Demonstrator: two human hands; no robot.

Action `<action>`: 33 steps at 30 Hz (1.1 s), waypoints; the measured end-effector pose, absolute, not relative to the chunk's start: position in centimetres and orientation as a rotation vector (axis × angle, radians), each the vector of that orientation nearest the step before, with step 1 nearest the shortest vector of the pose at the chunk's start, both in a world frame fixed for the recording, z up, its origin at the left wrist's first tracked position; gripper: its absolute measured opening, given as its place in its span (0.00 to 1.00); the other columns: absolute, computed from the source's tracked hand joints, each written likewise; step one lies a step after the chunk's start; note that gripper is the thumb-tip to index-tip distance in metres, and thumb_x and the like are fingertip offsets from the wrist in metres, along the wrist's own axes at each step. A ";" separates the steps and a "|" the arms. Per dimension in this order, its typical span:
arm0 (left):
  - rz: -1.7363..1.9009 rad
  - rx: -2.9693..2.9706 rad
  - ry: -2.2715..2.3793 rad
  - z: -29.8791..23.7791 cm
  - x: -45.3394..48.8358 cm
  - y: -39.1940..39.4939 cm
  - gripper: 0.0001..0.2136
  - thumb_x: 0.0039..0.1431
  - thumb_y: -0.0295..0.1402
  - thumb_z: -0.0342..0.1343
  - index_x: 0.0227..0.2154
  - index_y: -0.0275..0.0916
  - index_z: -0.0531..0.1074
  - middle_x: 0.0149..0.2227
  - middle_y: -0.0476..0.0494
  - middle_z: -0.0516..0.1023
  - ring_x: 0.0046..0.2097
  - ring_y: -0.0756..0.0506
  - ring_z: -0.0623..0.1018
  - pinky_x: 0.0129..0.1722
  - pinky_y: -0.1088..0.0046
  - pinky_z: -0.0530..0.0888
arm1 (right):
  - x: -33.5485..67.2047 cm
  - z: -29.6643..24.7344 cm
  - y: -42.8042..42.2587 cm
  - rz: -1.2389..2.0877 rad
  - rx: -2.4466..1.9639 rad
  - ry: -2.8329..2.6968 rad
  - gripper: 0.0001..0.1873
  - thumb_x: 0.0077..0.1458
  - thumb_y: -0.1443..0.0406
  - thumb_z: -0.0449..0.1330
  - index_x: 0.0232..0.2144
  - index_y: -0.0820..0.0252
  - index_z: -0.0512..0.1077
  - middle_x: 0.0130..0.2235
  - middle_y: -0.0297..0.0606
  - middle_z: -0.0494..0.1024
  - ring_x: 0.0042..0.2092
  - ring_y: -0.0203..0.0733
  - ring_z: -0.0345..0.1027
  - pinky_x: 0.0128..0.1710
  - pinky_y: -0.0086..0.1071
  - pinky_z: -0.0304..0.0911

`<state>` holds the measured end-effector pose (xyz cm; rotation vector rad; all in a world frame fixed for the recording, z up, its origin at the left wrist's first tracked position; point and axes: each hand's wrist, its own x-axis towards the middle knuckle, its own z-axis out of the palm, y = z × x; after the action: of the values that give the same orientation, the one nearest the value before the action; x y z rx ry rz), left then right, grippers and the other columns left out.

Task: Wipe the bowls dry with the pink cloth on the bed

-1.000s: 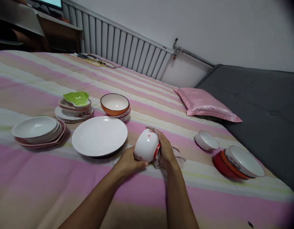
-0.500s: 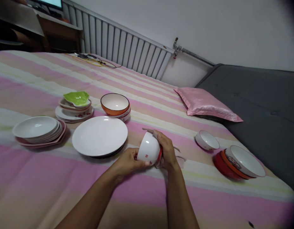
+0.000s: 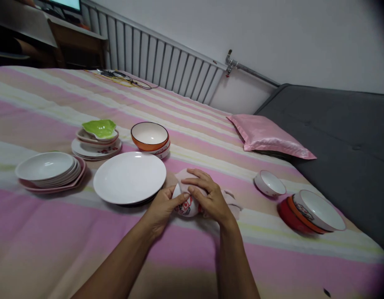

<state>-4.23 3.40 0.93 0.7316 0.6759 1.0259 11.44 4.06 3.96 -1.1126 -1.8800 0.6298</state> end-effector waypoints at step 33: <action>0.947 0.813 0.733 0.5 -4.0 3.6 0.23 0.36 0.36 0.72 0.39 0.31 0.78 0.34 0.37 0.81 0.34 0.45 0.76 0.38 0.71 0.70 | 12.1 2.4 5.0 0.777 -1.131 -1.643 0.16 0.61 0.57 0.54 0.47 0.49 0.76 0.58 0.37 0.70 0.62 0.44 0.57 0.63 0.44 0.48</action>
<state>-4.04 3.57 0.50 0.8126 0.7331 0.9474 12.06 5.01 2.39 -1.1315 -1.6433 0.7774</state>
